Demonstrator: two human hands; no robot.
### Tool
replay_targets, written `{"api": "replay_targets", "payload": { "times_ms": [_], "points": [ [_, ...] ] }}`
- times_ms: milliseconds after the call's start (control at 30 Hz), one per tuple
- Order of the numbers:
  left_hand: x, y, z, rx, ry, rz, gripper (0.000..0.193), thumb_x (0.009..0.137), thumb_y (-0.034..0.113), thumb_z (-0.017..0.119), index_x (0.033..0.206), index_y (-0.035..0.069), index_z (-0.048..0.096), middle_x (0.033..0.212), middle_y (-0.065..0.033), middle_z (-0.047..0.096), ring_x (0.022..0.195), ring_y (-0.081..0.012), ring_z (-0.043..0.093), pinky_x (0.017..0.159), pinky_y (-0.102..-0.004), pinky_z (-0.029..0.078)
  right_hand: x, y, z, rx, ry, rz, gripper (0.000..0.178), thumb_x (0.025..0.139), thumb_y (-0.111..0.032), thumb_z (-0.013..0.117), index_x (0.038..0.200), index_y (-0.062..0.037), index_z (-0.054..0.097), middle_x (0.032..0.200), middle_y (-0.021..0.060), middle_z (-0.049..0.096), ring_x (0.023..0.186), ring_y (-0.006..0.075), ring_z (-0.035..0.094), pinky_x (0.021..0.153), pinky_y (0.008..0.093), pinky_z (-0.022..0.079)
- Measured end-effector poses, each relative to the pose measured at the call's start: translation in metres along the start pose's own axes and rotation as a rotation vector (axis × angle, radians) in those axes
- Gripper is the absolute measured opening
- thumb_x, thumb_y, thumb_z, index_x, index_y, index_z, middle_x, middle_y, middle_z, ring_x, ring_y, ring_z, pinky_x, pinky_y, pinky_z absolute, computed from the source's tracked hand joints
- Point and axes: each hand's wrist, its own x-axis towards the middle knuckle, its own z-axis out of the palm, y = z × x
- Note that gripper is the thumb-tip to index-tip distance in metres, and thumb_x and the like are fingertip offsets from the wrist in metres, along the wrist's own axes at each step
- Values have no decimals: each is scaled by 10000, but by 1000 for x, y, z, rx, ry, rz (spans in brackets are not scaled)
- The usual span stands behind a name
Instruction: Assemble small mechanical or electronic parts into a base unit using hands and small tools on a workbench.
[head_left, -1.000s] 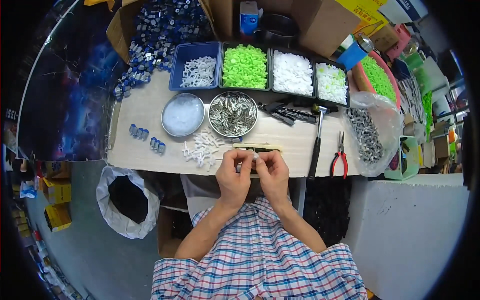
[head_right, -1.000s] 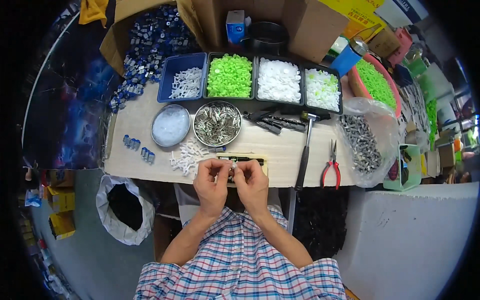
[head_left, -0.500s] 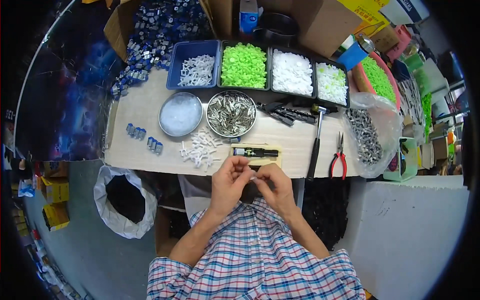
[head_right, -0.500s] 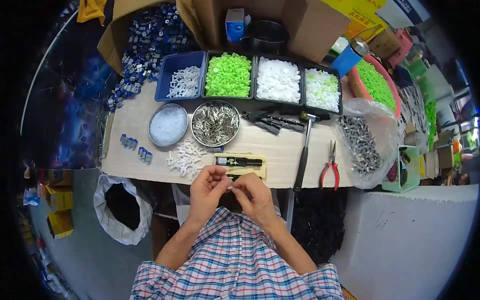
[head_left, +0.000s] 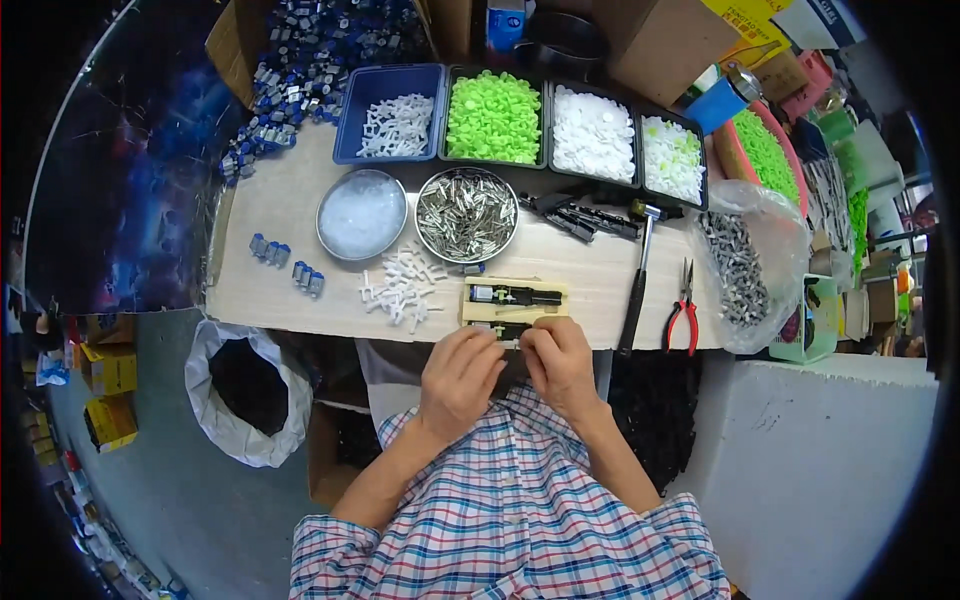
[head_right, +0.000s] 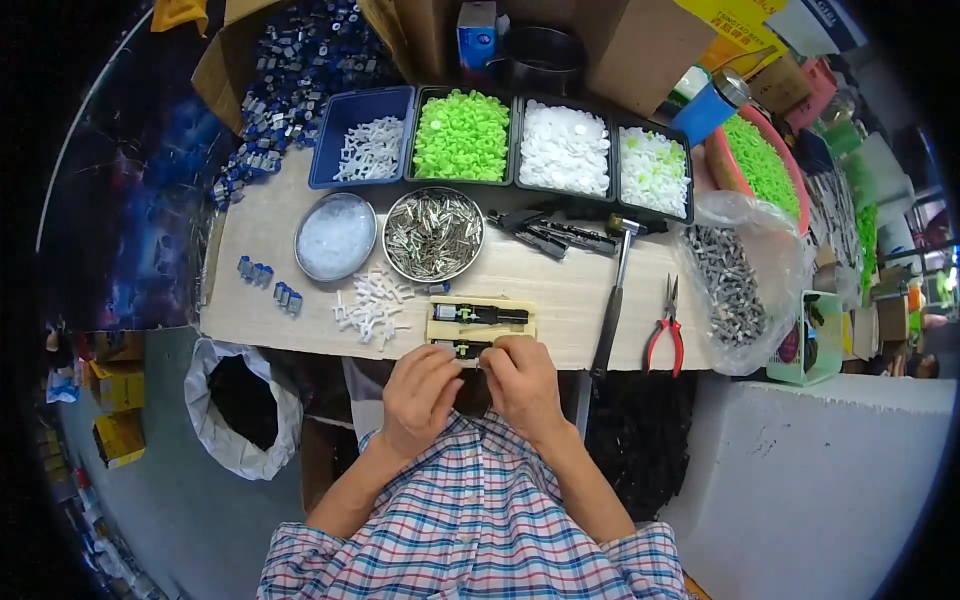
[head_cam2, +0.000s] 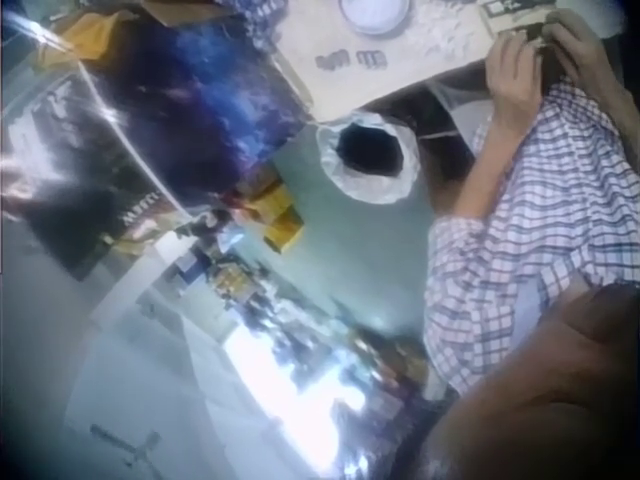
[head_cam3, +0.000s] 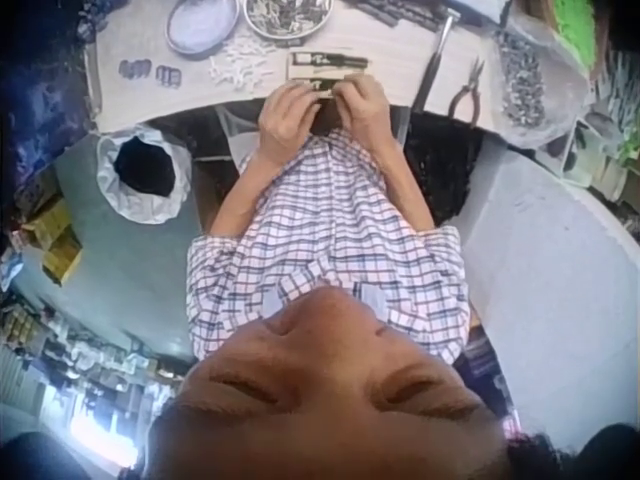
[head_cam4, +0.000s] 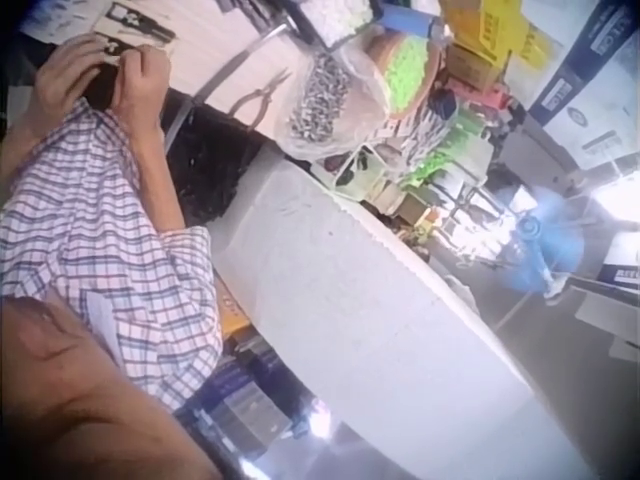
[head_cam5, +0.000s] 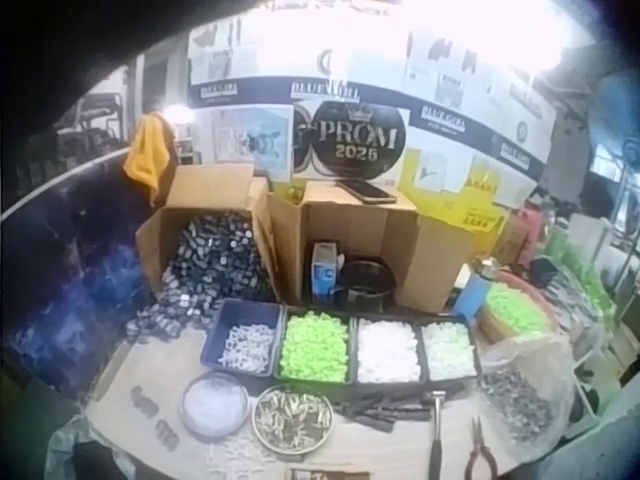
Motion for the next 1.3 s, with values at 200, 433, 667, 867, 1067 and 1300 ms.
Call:
{"api": "replay_targets", "payload": {
  "times_ms": [200, 433, 667, 867, 1067, 1300],
  "points": [
    [-14, -14, 4, 151, -137, 318, 208, 810, 130, 717, 1005, 58, 722, 1129, -71, 712, 1167, -292, 614, 1044, -522, 431, 5, 4, 8, -94, -69, -20, 201, 765, -13, 738, 933, -54, 636, 947, 104, 595, 862, 298, 579, 734, 405, 448],
    [-24, -23, 10, 245, -188, 318, 287, 825, 152, 677, 1091, 56, 731, 1188, -69, 708, 1242, -300, 580, 1096, -551, 383, 6, 5, 11, -111, -45, -53, 186, 769, -53, 728, 935, -76, 647, 914, 64, 604, 873, 263, 561, 735, 382, 422],
    [-30, -24, 17, 288, -193, 294, 314, 849, 139, 648, 1141, 45, 711, 1252, -85, 687, 1327, -330, 523, 1125, -583, 346, 4, 6, 5, -55, -83, -48, 207, 781, -25, 737, 970, -58, 662, 941, 87, 629, 893, 284, 592, 765, 397, 442],
    [-39, -36, 32, 346, -222, 358, 349, 878, 157, 628, 1212, 61, 663, 1329, -86, 638, 1368, -337, 486, 1152, -618, 298, 11, 1, -9, -74, -147, -34, 207, 796, -24, 726, 993, -53, 668, 953, 95, 637, 898, 294, 598, 772, 398, 450],
    [-21, -48, 26, 232, -167, 564, 308, 874, 86, 637, 1180, 69, 668, 1340, -130, 607, 1371, -365, 474, 1165, -623, 283, 42, 61, -34, -78, 180, 46, 158, 803, 53, 662, 950, -5, 665, 920, 134, 662, 901, 337, 643, 807, 413, 504],
    [96, -60, 26, 258, 41, 21, 270, 864, -42, 646, 1129, 12, 663, 1401, -253, 509, 1389, -516, 369, 1157, -543, 332, 106, 184, -83, -387, 475, 185, 155, 875, 17, 648, 1025, 4, 686, 1025, 159, 641, 908, 335, 647, 804, 404, 512]
  ]
}}
